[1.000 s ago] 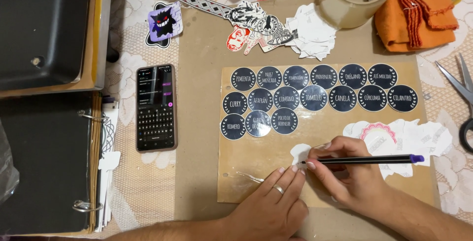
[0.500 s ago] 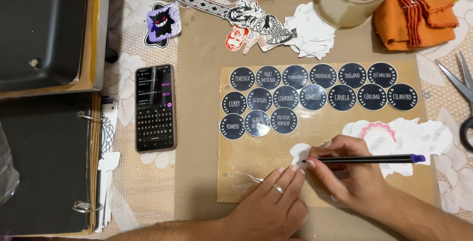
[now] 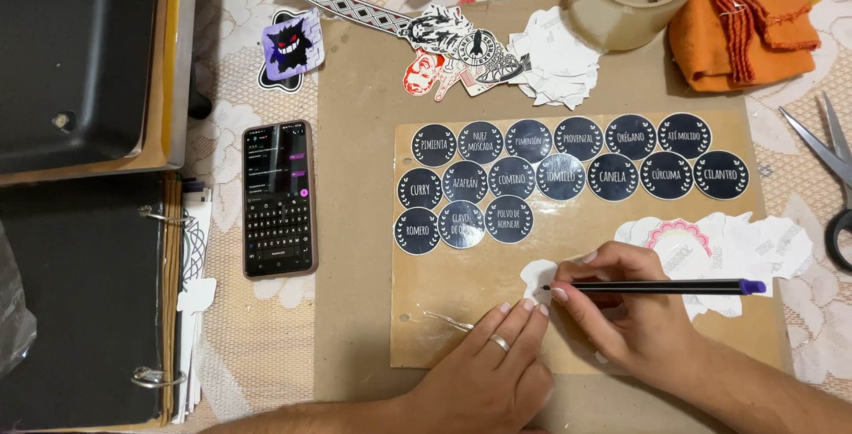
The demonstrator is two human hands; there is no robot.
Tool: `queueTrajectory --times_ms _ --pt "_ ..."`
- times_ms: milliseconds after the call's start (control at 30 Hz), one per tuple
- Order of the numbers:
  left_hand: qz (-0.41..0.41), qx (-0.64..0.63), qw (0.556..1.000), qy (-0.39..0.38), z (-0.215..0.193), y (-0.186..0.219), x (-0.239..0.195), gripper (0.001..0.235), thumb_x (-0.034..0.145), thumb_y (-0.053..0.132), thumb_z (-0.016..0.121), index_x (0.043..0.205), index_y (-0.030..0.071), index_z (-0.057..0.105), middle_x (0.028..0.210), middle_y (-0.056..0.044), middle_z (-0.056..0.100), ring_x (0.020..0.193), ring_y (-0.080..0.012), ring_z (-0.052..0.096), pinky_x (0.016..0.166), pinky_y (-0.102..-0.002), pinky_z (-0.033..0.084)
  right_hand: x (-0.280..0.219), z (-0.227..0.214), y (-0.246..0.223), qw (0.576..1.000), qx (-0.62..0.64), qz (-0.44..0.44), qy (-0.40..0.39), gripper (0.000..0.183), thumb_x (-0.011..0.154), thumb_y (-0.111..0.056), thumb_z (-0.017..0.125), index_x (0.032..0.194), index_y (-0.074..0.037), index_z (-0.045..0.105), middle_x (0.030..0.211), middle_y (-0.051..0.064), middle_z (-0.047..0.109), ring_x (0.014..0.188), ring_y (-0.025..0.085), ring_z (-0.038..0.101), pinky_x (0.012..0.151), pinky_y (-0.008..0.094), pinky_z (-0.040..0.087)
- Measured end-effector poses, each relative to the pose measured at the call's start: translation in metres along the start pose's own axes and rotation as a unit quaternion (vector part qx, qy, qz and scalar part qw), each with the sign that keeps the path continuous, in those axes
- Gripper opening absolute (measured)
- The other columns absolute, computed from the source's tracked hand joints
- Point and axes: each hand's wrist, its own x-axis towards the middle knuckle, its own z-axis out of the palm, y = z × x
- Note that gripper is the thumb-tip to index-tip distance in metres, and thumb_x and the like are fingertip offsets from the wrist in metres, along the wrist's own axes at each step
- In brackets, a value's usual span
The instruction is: Peeling, organizing, and preparing sticker sheets for use, including using a pen and scissors.
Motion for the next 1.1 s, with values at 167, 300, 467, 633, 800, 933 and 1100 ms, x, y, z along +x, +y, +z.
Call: queueTrajectory --times_ms 167,300,467,633,800,933,1100 --pt "-0.001 0.004 1.0 0.003 -0.001 0.0 0.001 0.026 0.105 0.005 0.031 0.087 0.006 0.048 0.127 -0.031 0.067 0.121 -0.0419 0.068 0.107 -0.048 0.053 0.001 -0.002 -0.001 1.0 -0.024 -0.007 -0.001 0.037 0.085 -0.007 0.07 0.108 -0.007 0.041 0.084 0.005 0.073 0.06 0.005 0.069 0.054 0.016 0.054" --pt "0.001 0.004 1.0 0.003 -0.001 0.0 0.001 0.026 0.106 0.005 0.03 0.086 0.006 0.048 0.127 -0.031 0.067 0.121 -0.0421 0.068 0.107 -0.049 0.053 0.001 -0.002 -0.001 0.999 -0.041 -0.016 0.008 0.039 0.084 -0.008 0.072 0.108 -0.007 0.042 0.086 0.005 0.073 0.061 0.005 0.071 0.054 0.015 0.055" --pt "0.0 0.004 1.0 0.005 -0.001 0.0 0.001 0.026 0.106 0.005 0.03 0.086 0.006 0.047 0.126 -0.031 0.067 0.121 -0.042 0.068 0.106 -0.048 0.053 0.003 -0.002 -0.004 0.999 -0.052 -0.011 0.008 0.04 0.084 -0.009 0.072 0.108 -0.008 0.041 0.084 0.003 0.073 0.055 0.003 0.066 0.048 0.014 0.053" --pt "0.001 0.005 1.0 0.018 -0.001 0.0 0.002 0.025 0.106 0.003 0.031 0.086 0.006 0.047 0.126 -0.031 0.067 0.119 -0.0412 0.069 0.106 -0.048 0.054 0.001 -0.003 -0.004 1.0 -0.027 -0.004 0.008 0.039 0.085 -0.008 0.071 0.109 -0.007 0.041 0.085 0.004 0.074 0.062 0.005 0.07 0.054 0.015 0.055" --pt "-0.044 -0.184 0.981 -0.032 0.0 -0.004 -0.004 0.052 0.111 0.036 0.029 0.093 -0.006 0.054 0.133 -0.037 0.058 0.126 -0.0519 0.057 0.11 -0.058 0.041 0.007 -0.007 -0.017 0.992 0.073 -0.097 0.018 0.043 0.088 0.003 0.061 0.114 -0.01 0.029 0.075 0.013 0.06 0.058 0.014 0.06 0.053 0.019 0.052" --pt "-0.154 -0.291 0.944 0.007 -0.036 -0.013 0.016 0.043 0.108 0.023 0.034 0.131 -0.008 0.051 0.136 -0.023 0.06 0.127 -0.0346 0.06 0.106 -0.043 0.048 -0.012 -0.015 -0.013 0.986 0.102 -0.119 0.05 0.044 0.086 0.001 0.06 0.115 -0.01 0.029 0.079 0.019 0.062 0.073 0.023 0.08 0.067 0.028 0.071" --pt "-0.202 -0.321 0.921 0.084 -0.039 -0.023 0.027 0.031 0.109 0.026 0.038 0.099 0.005 0.058 0.091 -0.009 0.066 0.078 -0.0254 0.059 0.076 -0.037 0.046 -0.027 -0.004 -0.028 0.962 0.234 -0.13 0.056 0.034 0.09 -0.001 0.055 0.114 -0.014 0.035 0.086 0.027 0.072 0.078 0.027 0.082 0.064 0.026 0.074"
